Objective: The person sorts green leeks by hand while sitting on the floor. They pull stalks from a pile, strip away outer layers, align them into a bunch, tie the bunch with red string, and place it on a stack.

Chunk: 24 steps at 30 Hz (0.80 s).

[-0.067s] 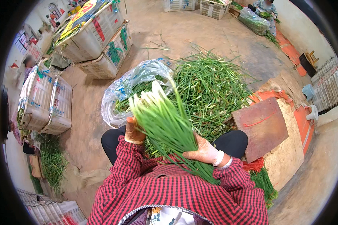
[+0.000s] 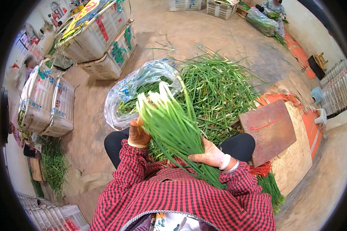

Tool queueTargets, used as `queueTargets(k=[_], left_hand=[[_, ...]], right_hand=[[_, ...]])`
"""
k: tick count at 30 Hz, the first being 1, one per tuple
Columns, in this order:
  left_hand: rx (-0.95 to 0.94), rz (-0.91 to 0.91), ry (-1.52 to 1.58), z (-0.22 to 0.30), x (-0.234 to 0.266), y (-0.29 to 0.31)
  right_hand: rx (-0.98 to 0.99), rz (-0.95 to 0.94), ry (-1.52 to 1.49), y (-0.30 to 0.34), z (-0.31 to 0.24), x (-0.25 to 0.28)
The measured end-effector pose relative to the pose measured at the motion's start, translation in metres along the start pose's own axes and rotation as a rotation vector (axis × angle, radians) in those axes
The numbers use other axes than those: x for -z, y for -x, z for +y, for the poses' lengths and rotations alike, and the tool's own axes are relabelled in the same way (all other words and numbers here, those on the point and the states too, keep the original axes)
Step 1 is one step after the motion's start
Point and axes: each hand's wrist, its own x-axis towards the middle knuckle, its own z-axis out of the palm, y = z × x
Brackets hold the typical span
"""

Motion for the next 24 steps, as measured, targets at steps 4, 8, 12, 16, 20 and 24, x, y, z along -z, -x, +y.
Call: queueTargets(k=[4,8,12,16,20,24], left_hand=[[0.062,-0.026,0.039,0.011,-0.005,-0.001],[0.067,-0.041,0.047,0.024,-0.016,-0.015],[0.158,-0.084,0.029,0.031,-0.014,-0.018],[0.104,-0.204,0.113,0.031,-0.036,-0.023],[0.028,-0.1,0.129,0.023,-0.035,-0.025],[0.033,-0.06,0.085,0.021,-0.041,-0.021]], right_hand=[[-0.072,-0.074,0.128,-0.001,-0.005,-0.006],[-0.128,-0.191,0.355,-0.001,-0.01,-0.015],[-0.137,-0.278,0.14,0.003,-0.027,-0.019],[-0.335,-0.333,0.33,-0.01,-0.03,-0.024],[-0.116,-0.036,0.373,-0.009,-0.016,-0.047],[-0.126,-0.115,0.225,-0.007,-0.012,-0.038]])
